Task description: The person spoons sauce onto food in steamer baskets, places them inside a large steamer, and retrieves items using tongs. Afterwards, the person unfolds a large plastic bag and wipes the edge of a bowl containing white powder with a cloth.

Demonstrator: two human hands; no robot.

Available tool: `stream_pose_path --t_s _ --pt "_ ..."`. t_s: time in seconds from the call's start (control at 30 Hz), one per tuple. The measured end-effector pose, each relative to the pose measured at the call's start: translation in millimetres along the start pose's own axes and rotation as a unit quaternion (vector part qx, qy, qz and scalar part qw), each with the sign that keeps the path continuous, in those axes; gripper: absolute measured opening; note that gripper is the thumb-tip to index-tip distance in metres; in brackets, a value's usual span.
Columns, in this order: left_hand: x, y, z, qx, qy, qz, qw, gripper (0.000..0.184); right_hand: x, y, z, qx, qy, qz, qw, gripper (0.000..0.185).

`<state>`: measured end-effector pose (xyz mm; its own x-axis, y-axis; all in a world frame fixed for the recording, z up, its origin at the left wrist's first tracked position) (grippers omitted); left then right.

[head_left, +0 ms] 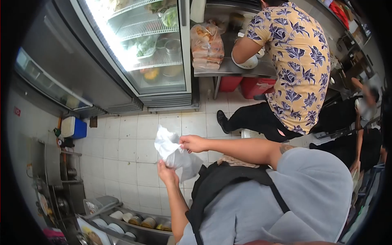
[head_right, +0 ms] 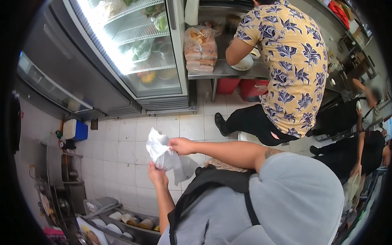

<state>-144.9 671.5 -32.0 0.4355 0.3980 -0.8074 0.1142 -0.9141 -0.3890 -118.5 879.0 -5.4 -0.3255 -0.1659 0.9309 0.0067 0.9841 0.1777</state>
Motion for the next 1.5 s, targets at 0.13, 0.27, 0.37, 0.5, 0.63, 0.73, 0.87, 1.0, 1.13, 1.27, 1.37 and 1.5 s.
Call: stream_pose_path --t_s 0.13,0.27,0.37,0.5,0.63,0.73,0.87,1.0,1.13,1.27,1.37,1.5 --pt "-33 23 48 -0.037 -0.156 0.324 0.932 0.026 14 1 66 -0.092 -0.144 0.179 0.969 0.016" --pt "-58 25 79 -0.008 -0.226 0.469 0.854 0.029 -38 11 160 -0.288 -0.123 0.146 0.938 0.017" --pt "-74 49 113 -0.087 -0.242 0.489 0.834 0.027 -35 54 207 -0.377 -0.145 0.086 0.911 0.019" --pt "-102 84 181 -0.237 -0.142 0.411 0.869 0.023 -70 83 252 -0.335 -0.061 -0.147 0.929 0.02" --pt "-159 34 236 -0.277 -0.083 0.281 0.915 0.028 -105 84 301 -0.199 -0.115 -0.246 0.942 0.025" --pt "-179 -16 274 -0.237 -0.024 0.28 0.93 0.029 -116 91 339 -0.079 -0.162 -0.291 0.94 0.029" --pt "-169 -36 351 -0.019 0.032 0.26 0.965 0.041 -81 142 370 -0.088 -0.211 -0.216 0.949 0.032" --pt "-154 -95 394 0.155 0.102 0.361 0.914 0.065 -64 173 370 -0.095 -0.25 -0.12 0.956 0.028" --pt "-133 -153 449 0.348 0.111 0.548 0.753 0.069 -109 176 339 -0.101 -0.304 -0.266 0.909 0.038" --pt "-126 -226 486 0.539 -0.102 0.577 0.605 0.059 -80 152 275 -0.35 -0.31 -0.184 0.864 0.042" --pt "-150 -275 478 0.631 -0.194 0.579 0.479 0.054 -44 128 261 -0.419 -0.3 -0.097 0.852 0.043" --pt "-173 -312 447 0.752 -0.182 0.545 0.323 0.051 75 97 269 -0.498 -0.113 -0.051 0.858 0.043"
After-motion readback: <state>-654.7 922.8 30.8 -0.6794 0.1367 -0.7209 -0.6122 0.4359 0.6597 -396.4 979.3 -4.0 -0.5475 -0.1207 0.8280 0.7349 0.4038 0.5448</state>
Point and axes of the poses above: each hand's wrist, its own z-axis towards the middle knuckle, its own y-axis out of the back of the hand, x = y × z, the point moved 3 cm from there along z, towards the middle knuckle, and after that the axes turned 6 degrees about -x, right-handed, at the moved point
